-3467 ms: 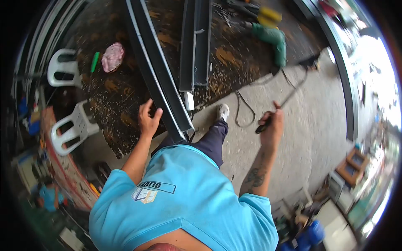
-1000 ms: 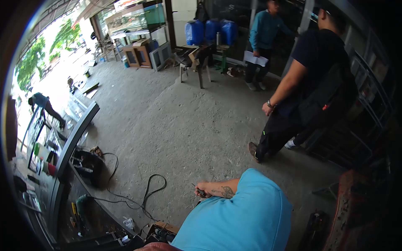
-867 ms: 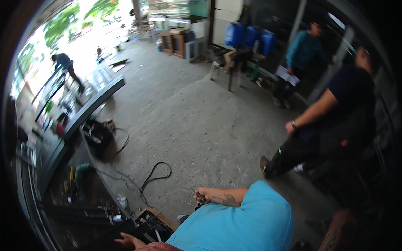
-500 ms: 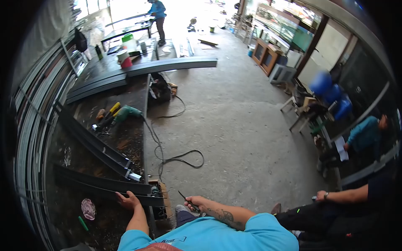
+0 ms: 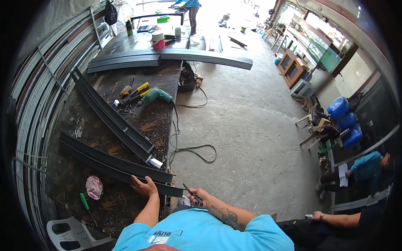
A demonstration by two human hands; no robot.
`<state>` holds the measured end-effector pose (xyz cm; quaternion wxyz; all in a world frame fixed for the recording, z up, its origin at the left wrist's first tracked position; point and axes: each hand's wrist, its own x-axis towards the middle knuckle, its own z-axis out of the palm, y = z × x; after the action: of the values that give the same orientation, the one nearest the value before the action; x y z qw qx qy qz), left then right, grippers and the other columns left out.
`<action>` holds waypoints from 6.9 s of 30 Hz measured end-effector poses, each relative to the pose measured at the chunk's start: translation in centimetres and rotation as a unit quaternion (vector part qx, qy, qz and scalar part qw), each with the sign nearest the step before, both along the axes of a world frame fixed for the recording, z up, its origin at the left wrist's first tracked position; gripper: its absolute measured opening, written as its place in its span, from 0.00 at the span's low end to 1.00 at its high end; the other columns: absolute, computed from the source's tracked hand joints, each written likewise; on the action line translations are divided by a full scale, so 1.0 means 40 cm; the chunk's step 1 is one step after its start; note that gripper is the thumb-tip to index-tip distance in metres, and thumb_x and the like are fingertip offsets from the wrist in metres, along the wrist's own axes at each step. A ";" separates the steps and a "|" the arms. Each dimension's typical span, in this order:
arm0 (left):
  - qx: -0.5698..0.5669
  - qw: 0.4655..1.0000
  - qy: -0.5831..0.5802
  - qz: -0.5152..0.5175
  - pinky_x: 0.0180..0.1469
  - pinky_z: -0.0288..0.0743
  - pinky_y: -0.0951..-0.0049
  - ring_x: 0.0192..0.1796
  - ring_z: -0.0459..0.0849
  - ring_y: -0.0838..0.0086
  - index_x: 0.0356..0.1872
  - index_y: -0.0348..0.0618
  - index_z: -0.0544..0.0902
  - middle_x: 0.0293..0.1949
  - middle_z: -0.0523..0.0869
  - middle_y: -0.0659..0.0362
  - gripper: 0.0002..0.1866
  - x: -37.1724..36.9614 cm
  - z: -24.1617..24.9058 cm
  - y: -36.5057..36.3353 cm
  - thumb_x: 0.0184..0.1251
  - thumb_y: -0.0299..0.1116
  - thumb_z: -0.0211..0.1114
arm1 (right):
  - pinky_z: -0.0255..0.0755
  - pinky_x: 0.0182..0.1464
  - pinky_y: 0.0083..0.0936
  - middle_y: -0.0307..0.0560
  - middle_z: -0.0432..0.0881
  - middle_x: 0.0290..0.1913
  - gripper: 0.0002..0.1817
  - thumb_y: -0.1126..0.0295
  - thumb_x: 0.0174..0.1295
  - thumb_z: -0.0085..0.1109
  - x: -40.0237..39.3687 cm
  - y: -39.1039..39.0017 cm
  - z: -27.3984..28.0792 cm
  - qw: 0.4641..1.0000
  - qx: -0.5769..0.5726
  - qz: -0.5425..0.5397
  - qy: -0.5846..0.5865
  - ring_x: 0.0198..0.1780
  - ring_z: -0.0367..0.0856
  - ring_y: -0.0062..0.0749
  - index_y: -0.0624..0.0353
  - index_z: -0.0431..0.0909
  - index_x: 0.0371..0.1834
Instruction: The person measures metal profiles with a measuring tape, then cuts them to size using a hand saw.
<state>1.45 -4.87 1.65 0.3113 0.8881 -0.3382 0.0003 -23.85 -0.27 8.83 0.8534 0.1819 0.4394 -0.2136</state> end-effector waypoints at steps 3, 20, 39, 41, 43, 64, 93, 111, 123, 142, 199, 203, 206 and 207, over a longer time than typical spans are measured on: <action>-0.026 0.999 -0.001 -0.040 0.77 0.47 0.46 0.75 0.59 0.45 0.74 0.39 0.59 0.73 0.62 0.41 0.41 0.014 -0.040 -0.001 0.57 0.36 0.61 | 0.76 0.15 0.18 0.42 0.80 0.24 0.16 0.60 0.77 0.43 0.000 -0.002 -0.031 0.998 0.042 -0.027 -0.023 0.16 0.76 0.22 0.61 0.72 0.39; 0.096 0.989 0.033 0.105 0.75 0.44 0.37 0.75 0.54 0.36 0.70 0.40 0.69 0.72 0.57 0.28 0.40 -0.001 -0.052 -0.006 0.55 0.48 0.59 | 0.69 0.13 0.16 0.40 0.79 0.29 0.17 0.61 0.78 0.40 -0.117 0.012 -0.045 0.992 0.073 0.082 -0.062 0.17 0.70 0.17 0.44 0.66 0.66; 0.124 0.989 0.044 0.064 0.73 0.41 0.31 0.73 0.58 0.33 0.72 0.35 0.64 0.71 0.55 0.27 0.40 0.002 -0.054 0.008 0.60 0.48 0.54 | 0.58 0.09 0.16 0.37 0.71 0.22 0.15 0.64 0.80 0.36 -0.119 0.005 -0.004 0.970 0.035 0.228 -0.078 0.11 0.61 0.16 0.49 0.64 0.65; 0.112 0.992 0.031 0.056 0.72 0.42 0.29 0.74 0.56 0.35 0.70 0.34 0.65 0.71 0.57 0.28 0.39 0.002 -0.064 0.007 0.60 0.47 0.54 | 0.58 0.09 0.17 0.38 0.71 0.22 0.15 0.65 0.80 0.36 -0.131 0.011 -0.006 0.973 0.037 0.209 -0.086 0.11 0.62 0.17 0.50 0.64 0.65; 0.112 0.992 0.033 0.054 0.72 0.42 0.30 0.75 0.54 0.36 0.70 0.34 0.65 0.71 0.57 0.29 0.39 0.004 -0.067 0.005 0.60 0.47 0.54 | 0.58 0.09 0.17 0.38 0.71 0.23 0.15 0.65 0.79 0.36 -0.124 0.004 -0.008 0.972 0.019 0.219 -0.084 0.11 0.62 0.17 0.50 0.63 0.65; 0.120 0.989 0.049 0.071 0.74 0.40 0.33 0.77 0.52 0.39 0.70 0.35 0.67 0.72 0.55 0.28 0.39 -0.004 -0.036 -0.007 0.60 0.48 0.53 | 0.66 0.15 0.20 0.38 0.71 0.27 0.15 0.65 0.78 0.36 0.087 0.002 0.115 0.971 0.082 0.196 0.112 0.17 0.66 0.19 0.47 0.60 0.65; 0.079 0.993 0.016 0.081 0.70 0.44 0.26 0.74 0.57 0.35 0.68 0.40 0.71 0.72 0.56 0.30 0.37 -0.001 -0.055 -0.006 0.58 0.50 0.55 | 0.67 0.16 0.17 0.37 0.71 0.28 0.07 0.68 0.75 0.38 0.133 -0.047 0.038 0.958 0.196 0.152 0.142 0.20 0.67 0.16 0.48 0.64 0.52; 0.107 0.990 0.012 0.089 0.70 0.45 0.26 0.75 0.54 0.36 0.66 0.38 0.73 0.71 0.56 0.28 0.33 -0.001 -0.037 -0.016 0.60 0.46 0.51 | 0.64 0.11 0.14 0.36 0.72 0.21 0.11 0.63 0.78 0.41 0.043 -0.122 0.072 0.978 0.151 0.143 0.030 0.15 0.68 0.15 0.57 0.68 0.39; 0.106 0.990 -0.011 0.093 0.70 0.45 0.26 0.75 0.56 0.37 0.65 0.38 0.73 0.71 0.57 0.30 0.34 -0.006 -0.056 -0.005 0.60 0.47 0.53 | 0.71 0.11 0.09 0.39 0.73 0.26 0.10 0.70 0.77 0.37 0.009 -0.192 0.034 0.968 0.186 0.170 0.014 0.15 0.69 0.12 0.62 0.67 0.53; 0.089 0.992 0.032 0.086 0.70 0.43 0.25 0.75 0.53 0.34 0.65 0.38 0.72 0.71 0.55 0.27 0.34 -0.004 -0.042 -0.016 0.57 0.45 0.53 | 0.66 0.14 0.18 0.36 0.72 0.25 0.16 0.63 0.78 0.36 0.130 0.032 0.097 0.975 0.053 0.137 0.169 0.16 0.67 0.18 0.47 0.65 0.65; 0.128 0.986 0.030 0.102 0.69 0.52 0.29 0.73 0.60 0.39 0.63 0.40 0.73 0.66 0.62 0.30 0.31 -0.023 0.023 -0.003 0.58 0.44 0.56 | 0.68 0.13 0.14 0.34 0.74 0.26 0.06 0.62 0.74 0.42 0.155 0.169 0.078 0.983 0.020 -0.023 0.181 0.17 0.69 0.12 0.45 0.68 0.48; 0.107 0.989 0.026 0.097 0.69 0.50 0.27 0.73 0.58 0.38 0.63 0.40 0.73 0.68 0.60 0.29 0.31 -0.020 0.015 0.001 0.58 0.44 0.55 | 0.68 0.13 0.14 0.33 0.73 0.26 0.08 0.61 0.75 0.43 0.160 0.166 0.047 0.984 0.014 -0.026 0.178 0.18 0.69 0.13 0.44 0.68 0.52; 0.110 0.988 0.051 0.092 0.69 0.48 0.27 0.75 0.55 0.38 0.64 0.40 0.72 0.70 0.57 0.28 0.32 -0.019 0.023 0.001 0.58 0.44 0.55 | 0.68 0.14 0.15 0.32 0.73 0.25 0.07 0.60 0.74 0.44 0.161 0.142 0.032 0.977 -0.012 -0.027 0.210 0.17 0.70 0.14 0.43 0.70 0.49; 0.110 0.989 0.054 0.089 0.69 0.48 0.26 0.75 0.54 0.38 0.64 0.41 0.73 0.70 0.56 0.28 0.32 -0.019 0.025 0.002 0.58 0.44 0.55 | 0.68 0.14 0.16 0.33 0.74 0.25 0.06 0.59 0.74 0.45 0.160 0.132 0.017 0.979 0.000 -0.010 0.203 0.17 0.70 0.15 0.43 0.70 0.48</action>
<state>0.67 -4.78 2.63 0.2285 0.9422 -0.2385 -0.0569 -17.45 5.01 9.49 0.7445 0.1390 0.6014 -0.2543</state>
